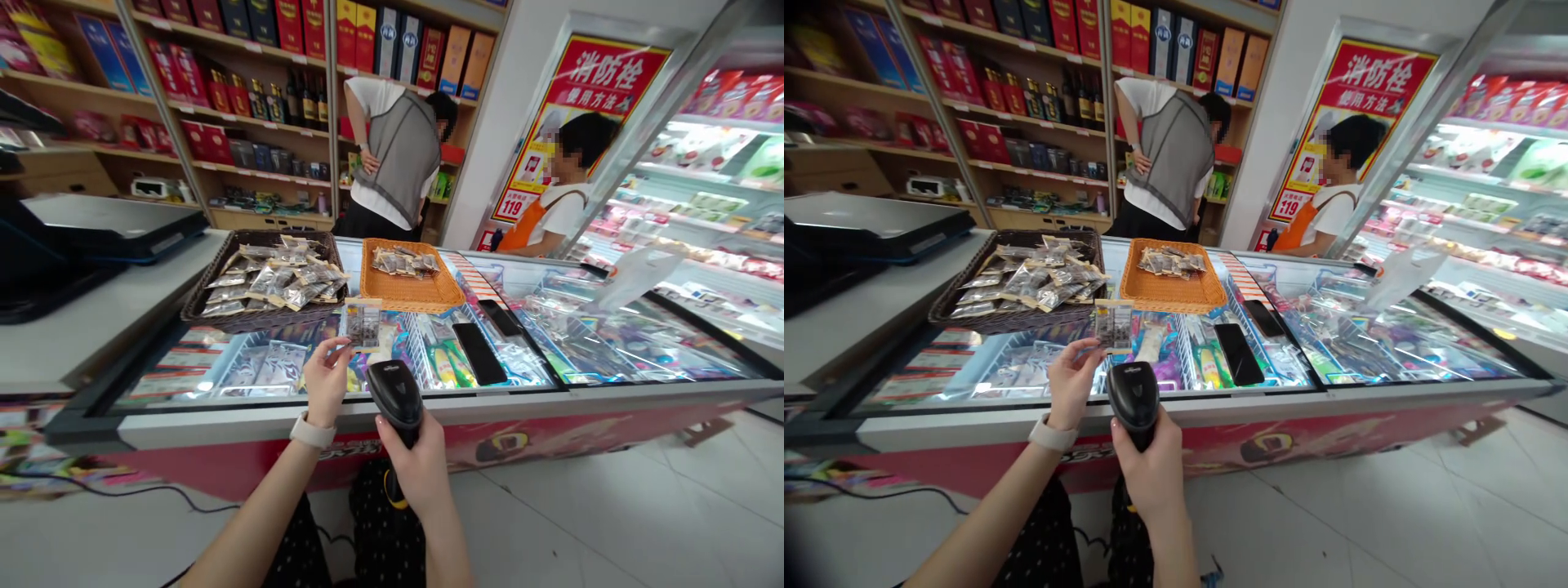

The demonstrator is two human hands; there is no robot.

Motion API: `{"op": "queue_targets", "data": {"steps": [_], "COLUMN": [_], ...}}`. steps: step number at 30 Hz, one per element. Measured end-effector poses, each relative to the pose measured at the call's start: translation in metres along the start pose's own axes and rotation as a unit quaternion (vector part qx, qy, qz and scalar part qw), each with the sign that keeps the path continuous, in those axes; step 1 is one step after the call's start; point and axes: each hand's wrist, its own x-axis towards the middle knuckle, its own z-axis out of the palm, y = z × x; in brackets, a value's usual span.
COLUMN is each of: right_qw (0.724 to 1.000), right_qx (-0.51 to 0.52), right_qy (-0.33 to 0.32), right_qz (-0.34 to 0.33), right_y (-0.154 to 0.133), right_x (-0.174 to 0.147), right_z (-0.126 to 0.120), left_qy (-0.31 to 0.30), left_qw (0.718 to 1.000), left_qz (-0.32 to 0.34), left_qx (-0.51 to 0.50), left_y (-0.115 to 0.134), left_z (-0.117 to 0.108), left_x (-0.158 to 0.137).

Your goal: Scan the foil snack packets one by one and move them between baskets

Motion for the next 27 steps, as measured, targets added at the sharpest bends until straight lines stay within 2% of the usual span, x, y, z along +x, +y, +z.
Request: {"op": "queue_targets", "data": {"steps": [5,13,23,27], "right_qw": [0.998,0.995,0.993,0.995], "right_qx": [-0.052,-0.099,-0.112,-0.101], "right_qy": [0.024,0.028,0.027,0.021], "right_qz": [0.001,0.005,0.008,0.012], "right_y": [-0.004,0.002,0.002,0.003], "right_x": [-0.002,-0.001,-0.001,-0.001], "right_z": [0.011,0.018,0.017,0.016], "left_qy": [-0.018,-0.048,-0.054,-0.067], "left_qw": [1.000,0.998,0.998,0.997], "left_qz": [-0.022,-0.028,-0.011,-0.024], "left_qx": [-0.005,0.000,0.029,0.013], "left_y": [-0.006,0.001,0.002,0.001], "left_z": [-0.011,-0.011,-0.012,-0.012], "left_x": [-0.004,-0.010,-0.011,-0.011]}}
